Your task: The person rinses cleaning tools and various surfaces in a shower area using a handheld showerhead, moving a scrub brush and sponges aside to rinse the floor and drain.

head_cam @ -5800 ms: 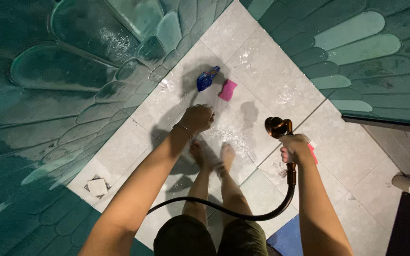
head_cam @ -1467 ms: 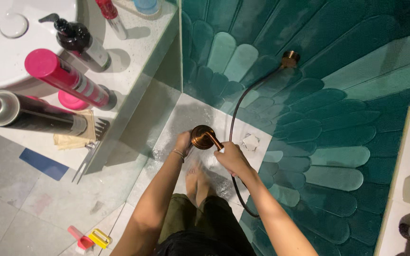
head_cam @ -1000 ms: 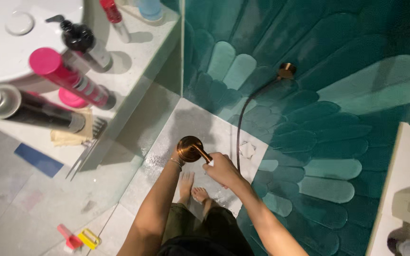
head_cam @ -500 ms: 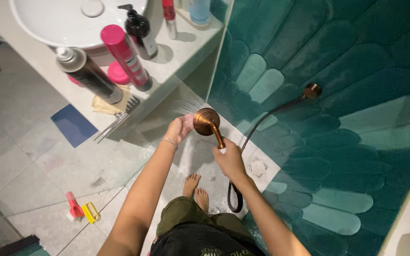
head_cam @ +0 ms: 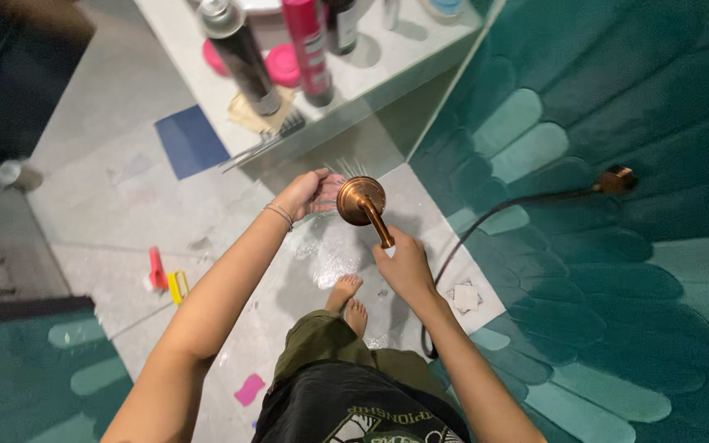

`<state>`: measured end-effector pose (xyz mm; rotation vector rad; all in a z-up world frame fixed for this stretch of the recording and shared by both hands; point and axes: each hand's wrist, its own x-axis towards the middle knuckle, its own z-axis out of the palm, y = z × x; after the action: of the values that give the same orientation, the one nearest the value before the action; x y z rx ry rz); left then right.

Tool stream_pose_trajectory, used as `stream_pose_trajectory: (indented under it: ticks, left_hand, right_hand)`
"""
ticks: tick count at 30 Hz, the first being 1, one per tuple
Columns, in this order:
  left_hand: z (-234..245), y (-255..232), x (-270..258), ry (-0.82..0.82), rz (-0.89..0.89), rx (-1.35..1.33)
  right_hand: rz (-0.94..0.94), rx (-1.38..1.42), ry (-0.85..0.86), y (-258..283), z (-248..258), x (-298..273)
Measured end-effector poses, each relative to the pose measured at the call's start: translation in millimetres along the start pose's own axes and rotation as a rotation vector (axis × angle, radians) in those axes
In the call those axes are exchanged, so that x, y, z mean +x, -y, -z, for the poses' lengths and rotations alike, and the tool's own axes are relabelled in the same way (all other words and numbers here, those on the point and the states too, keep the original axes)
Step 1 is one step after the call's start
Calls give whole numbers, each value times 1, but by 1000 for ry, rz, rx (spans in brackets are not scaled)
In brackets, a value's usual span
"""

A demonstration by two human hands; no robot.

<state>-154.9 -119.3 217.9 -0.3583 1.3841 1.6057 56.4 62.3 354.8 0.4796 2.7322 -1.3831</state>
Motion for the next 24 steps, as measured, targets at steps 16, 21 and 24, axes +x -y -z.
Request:
stream_pose_trajectory:
  ticks: [16,21,24]
  left_hand:
    - [74,181,-17,-175,-122,-407]
    - [70,217,-18,-238,-104,-516]
    - [77,197,-18,-167,-126,-625]
  right_hand:
    - [-18,-129,482,31,-49,-16]
    - [125,-47,407,25,-67,-24]
    - [131,-48,368,26,-75,-30]
